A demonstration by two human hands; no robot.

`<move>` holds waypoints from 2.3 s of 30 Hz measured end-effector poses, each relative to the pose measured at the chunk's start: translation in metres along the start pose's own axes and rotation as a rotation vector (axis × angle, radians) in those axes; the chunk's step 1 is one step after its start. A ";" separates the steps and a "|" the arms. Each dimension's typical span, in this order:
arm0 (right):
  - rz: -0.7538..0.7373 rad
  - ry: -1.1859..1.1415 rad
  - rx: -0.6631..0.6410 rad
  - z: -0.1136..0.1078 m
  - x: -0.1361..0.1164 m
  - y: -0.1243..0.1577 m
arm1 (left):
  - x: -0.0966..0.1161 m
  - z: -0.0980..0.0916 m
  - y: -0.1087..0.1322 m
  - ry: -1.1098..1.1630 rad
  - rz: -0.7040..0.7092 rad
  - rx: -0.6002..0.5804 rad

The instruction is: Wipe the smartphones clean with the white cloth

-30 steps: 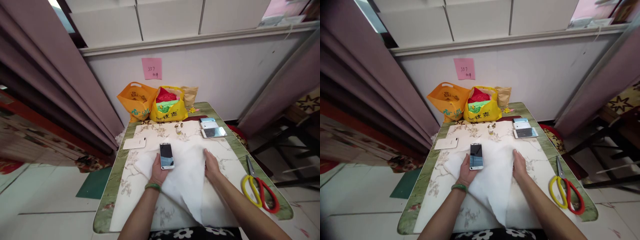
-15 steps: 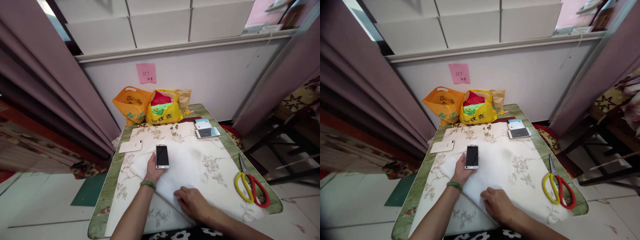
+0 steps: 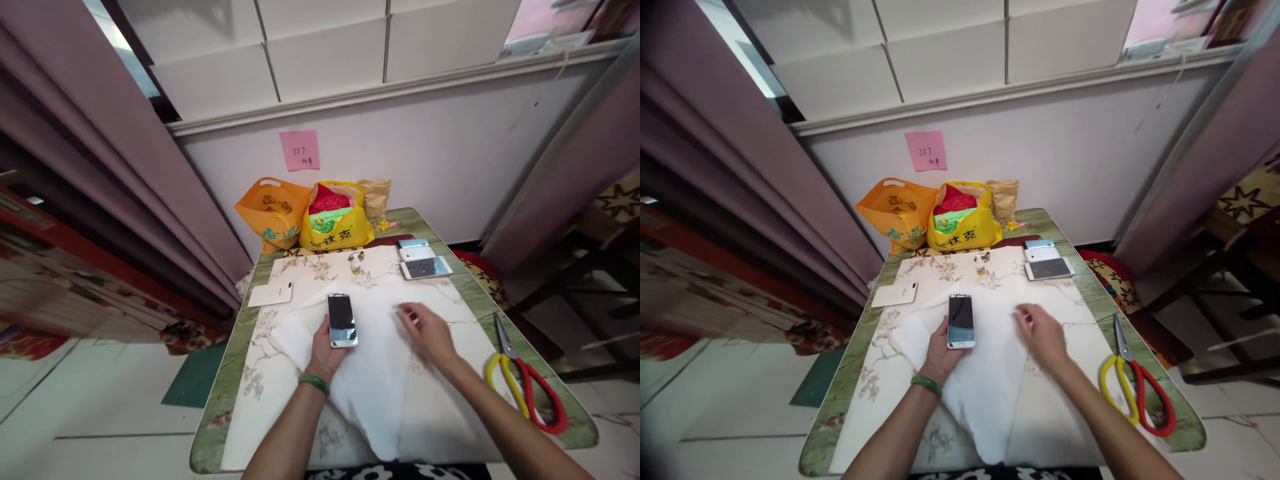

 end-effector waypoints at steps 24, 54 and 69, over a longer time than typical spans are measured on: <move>0.215 -0.738 0.004 0.049 -0.027 -0.034 | -0.001 0.017 0.043 -1.897 0.719 0.401; -0.113 0.162 0.007 0.118 -0.057 -0.063 | 0.016 -0.020 0.061 -2.052 0.838 0.428; -0.323 0.139 -0.341 0.113 -0.080 -0.053 | 0.016 -0.023 0.061 -1.981 0.887 0.405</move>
Point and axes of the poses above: each hand's wrist, its own y-axis away from the middle knuckle, its own z-axis out of the palm, x = y × z, the point moved 4 cm from there along -y, towards the middle knuckle, and after that the axes turned 3 degrees about -y, right-handed, at the moved point
